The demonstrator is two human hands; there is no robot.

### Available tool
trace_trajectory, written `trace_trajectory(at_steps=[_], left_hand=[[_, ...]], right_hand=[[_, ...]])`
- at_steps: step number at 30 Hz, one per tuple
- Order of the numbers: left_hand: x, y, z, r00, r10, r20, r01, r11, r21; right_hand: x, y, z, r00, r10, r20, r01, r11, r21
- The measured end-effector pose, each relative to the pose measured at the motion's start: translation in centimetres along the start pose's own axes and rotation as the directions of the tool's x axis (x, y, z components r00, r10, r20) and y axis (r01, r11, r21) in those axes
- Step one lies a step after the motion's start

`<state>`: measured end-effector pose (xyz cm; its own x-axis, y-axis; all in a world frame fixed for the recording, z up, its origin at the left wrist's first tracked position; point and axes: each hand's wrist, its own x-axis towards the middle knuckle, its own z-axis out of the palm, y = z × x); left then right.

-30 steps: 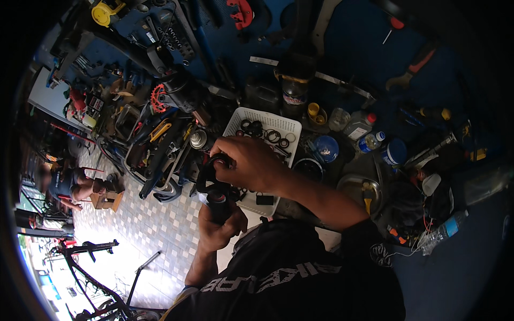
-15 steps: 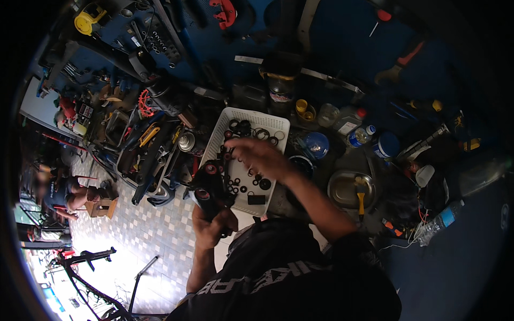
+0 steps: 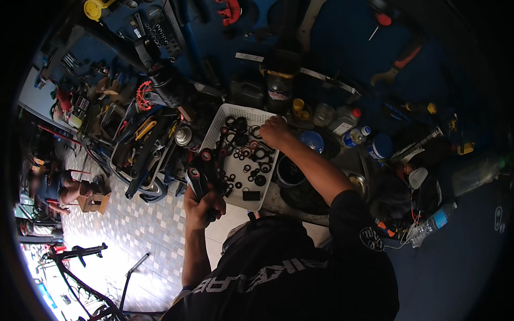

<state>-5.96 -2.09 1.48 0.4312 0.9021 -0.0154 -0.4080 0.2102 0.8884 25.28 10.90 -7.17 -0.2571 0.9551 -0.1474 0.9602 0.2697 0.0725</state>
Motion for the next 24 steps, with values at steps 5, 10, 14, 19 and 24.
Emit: trace_trajectory(at_steps=[5,10,14,19,24], left_hand=[[-0.6,0.0,-0.9,0.999,-0.010,-0.039,0.011,1.000,0.020],[-1.1,0.0,-1.8,0.997,-0.001,-0.073,0.001,1.000,-0.008],[-0.3,0.0,-1.7,0.999,-0.035,-0.026,0.036,0.999,0.030],[0.1,-0.5,-1.8,0.998,-0.056,0.021,0.053,0.992,0.116],[0.4,-0.7,-1.7,0.998,-0.067,0.005,0.067,0.993,0.093]], right_hand=[[0.4,0.2,-0.3,0.998,0.036,0.045,-0.037,0.999,0.032],[-0.8,-1.4,-4.2,0.976,-0.031,0.216,-0.026,0.966,0.258],[-1.2,-0.7,-2.7,0.976,-0.047,0.211,-0.042,0.918,0.395],[0.4,1.0,-1.5,0.995,0.010,0.096,-0.029,0.979,0.203],[1.6,0.5,0.2,0.994,-0.015,0.107,0.000,0.991,0.137]])
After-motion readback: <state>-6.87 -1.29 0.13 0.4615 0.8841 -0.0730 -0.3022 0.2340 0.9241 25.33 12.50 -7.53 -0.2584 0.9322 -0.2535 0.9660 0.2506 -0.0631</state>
